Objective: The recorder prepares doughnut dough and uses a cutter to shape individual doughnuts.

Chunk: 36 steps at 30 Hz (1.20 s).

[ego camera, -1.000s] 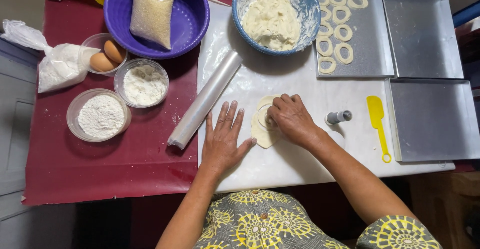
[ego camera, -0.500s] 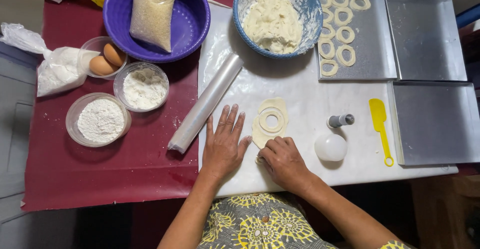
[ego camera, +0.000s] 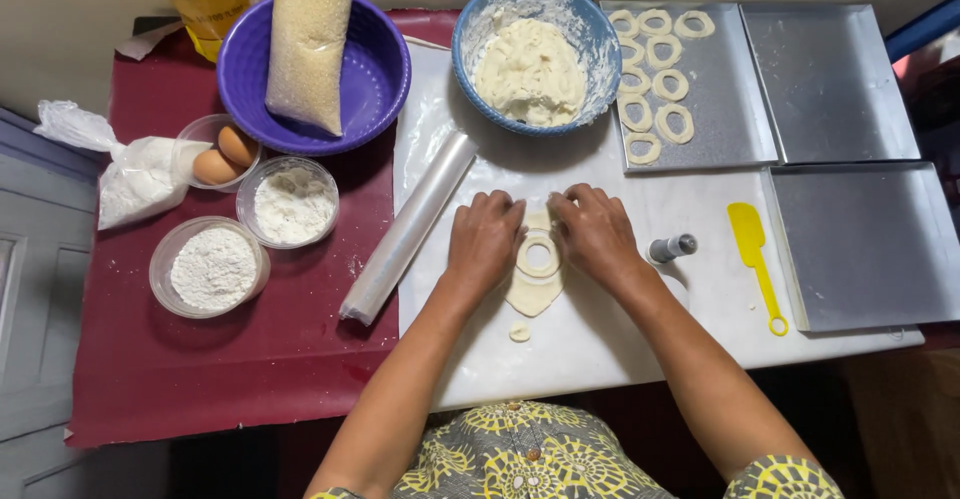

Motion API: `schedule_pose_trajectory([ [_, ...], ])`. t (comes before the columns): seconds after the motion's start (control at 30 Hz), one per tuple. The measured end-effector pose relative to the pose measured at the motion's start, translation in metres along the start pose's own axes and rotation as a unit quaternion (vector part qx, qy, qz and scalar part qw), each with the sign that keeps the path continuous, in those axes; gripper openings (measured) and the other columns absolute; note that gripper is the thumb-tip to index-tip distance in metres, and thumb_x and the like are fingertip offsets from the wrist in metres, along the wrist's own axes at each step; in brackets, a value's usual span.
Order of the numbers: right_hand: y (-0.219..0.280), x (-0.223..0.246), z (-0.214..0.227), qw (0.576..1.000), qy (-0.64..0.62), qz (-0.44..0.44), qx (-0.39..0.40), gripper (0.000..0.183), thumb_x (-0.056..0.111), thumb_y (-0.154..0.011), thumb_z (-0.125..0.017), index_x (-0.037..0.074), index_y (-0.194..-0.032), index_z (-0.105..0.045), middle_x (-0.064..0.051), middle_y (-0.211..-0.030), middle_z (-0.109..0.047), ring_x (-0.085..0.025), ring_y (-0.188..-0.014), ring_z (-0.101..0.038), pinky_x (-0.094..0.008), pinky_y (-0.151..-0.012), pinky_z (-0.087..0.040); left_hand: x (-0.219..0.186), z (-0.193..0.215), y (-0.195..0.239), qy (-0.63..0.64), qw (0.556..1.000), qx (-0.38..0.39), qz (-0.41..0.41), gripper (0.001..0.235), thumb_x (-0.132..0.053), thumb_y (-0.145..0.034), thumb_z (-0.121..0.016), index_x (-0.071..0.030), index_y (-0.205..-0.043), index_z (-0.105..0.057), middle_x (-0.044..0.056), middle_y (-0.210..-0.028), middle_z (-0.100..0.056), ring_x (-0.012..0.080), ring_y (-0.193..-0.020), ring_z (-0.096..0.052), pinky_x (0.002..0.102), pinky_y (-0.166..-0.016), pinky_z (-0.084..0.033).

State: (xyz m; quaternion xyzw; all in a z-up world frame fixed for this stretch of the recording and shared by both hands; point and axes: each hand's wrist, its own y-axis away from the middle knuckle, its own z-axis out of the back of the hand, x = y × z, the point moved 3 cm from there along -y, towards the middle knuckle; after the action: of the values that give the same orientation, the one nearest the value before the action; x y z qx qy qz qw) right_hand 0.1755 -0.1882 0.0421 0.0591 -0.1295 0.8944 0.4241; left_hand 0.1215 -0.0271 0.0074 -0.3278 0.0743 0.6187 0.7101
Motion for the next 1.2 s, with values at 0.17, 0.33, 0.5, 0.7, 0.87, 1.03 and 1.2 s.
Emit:
schedule_pose_trajectory([
  [0.17,0.000,-0.017,-0.029,0.998,0.002,-0.028,0.049,0.016,0.013,-0.087,-0.074,0.007,-0.102,-0.073,-0.011,-0.102,-0.068,-0.029,-0.097,-0.064,-0.044,-0.084,-0.048,0.006,-0.020,-0.003,-0.006,1.000,0.020,-0.024,0.015,-0.015,-0.084,-0.073,-0.009,-0.098,-0.077,0.006,-0.096,-0.064,0.0251,-0.095,-0.059,0.042,-0.075,-0.044],
  [0.33,-0.002,-0.012,-0.020,0.998,-0.016,-0.026,0.063,0.013,0.014,-0.086,-0.074,0.005,-0.093,-0.067,-0.011,-0.093,-0.067,-0.031,-0.093,-0.063,-0.045,-0.086,-0.048,0.009,-0.016,-0.010,0.033,0.999,0.027,-0.012,0.004,-0.011,-0.084,-0.073,-0.011,-0.086,-0.076,0.005,-0.089,-0.065,0.0257,-0.091,-0.061,0.042,-0.077,-0.046],
  [0.5,0.000,-0.013,0.000,0.979,-0.185,-0.073,0.044,0.022,0.008,-0.083,-0.072,0.002,-0.103,-0.064,-0.011,-0.097,-0.069,-0.028,-0.089,-0.069,-0.041,-0.081,-0.055,0.009,-0.001,-0.012,0.122,0.991,0.057,0.014,0.009,-0.008,-0.084,-0.073,-0.010,-0.092,-0.069,0.006,-0.088,-0.070,0.0287,-0.086,-0.064,0.044,-0.077,-0.048],
  [0.7,0.017,-0.009,0.017,0.980,-0.189,-0.045,0.047,0.020,0.003,-0.086,-0.068,0.005,-0.106,-0.072,-0.010,-0.100,-0.069,-0.025,-0.088,-0.071,-0.037,-0.078,-0.057,-0.007,0.023,-0.002,0.202,0.979,0.030,-0.020,0.017,-0.004,-0.086,-0.072,-0.008,-0.100,-0.063,0.010,-0.094,-0.067,0.0317,-0.087,-0.066,0.044,-0.076,-0.052],
  [0.87,0.040,0.005,0.034,0.982,-0.187,-0.015,0.004,0.017,0.001,-0.087,-0.068,0.002,-0.104,-0.071,-0.011,-0.101,-0.068,-0.025,-0.087,-0.071,-0.036,-0.076,-0.057,-0.027,0.042,0.020,0.207,0.977,0.020,-0.041,0.018,-0.003,-0.087,-0.072,-0.008,-0.103,-0.065,0.010,-0.097,-0.067,0.0311,-0.086,-0.067,0.043,-0.076,-0.053],
  [1.03,0.074,0.033,0.040,0.974,-0.221,-0.041,0.003,0.017,0.000,-0.086,-0.070,0.003,-0.102,-0.071,-0.009,-0.099,-0.069,-0.022,-0.084,-0.072,-0.033,-0.070,-0.058,-0.040,0.055,0.052,0.214,0.975,-0.006,-0.057,0.021,-0.004,-0.087,-0.073,-0.008,-0.107,-0.067,0.008,-0.101,-0.068,0.0292,-0.087,-0.068,0.042,-0.077,-0.054],
  [1.2,0.100,0.048,0.021,0.955,-0.279,-0.102,-0.010,0.019,0.001,-0.086,-0.074,0.000,-0.104,-0.069,-0.009,-0.096,-0.070,-0.020,-0.085,-0.074,-0.031,-0.073,-0.060,-0.035,0.047,0.080,0.265,0.963,0.037,0.037,0.029,-0.004,-0.087,-0.074,-0.010,-0.115,-0.067,0.010,-0.111,-0.066,0.0271,-0.091,-0.070,0.040,-0.078,-0.057],
])
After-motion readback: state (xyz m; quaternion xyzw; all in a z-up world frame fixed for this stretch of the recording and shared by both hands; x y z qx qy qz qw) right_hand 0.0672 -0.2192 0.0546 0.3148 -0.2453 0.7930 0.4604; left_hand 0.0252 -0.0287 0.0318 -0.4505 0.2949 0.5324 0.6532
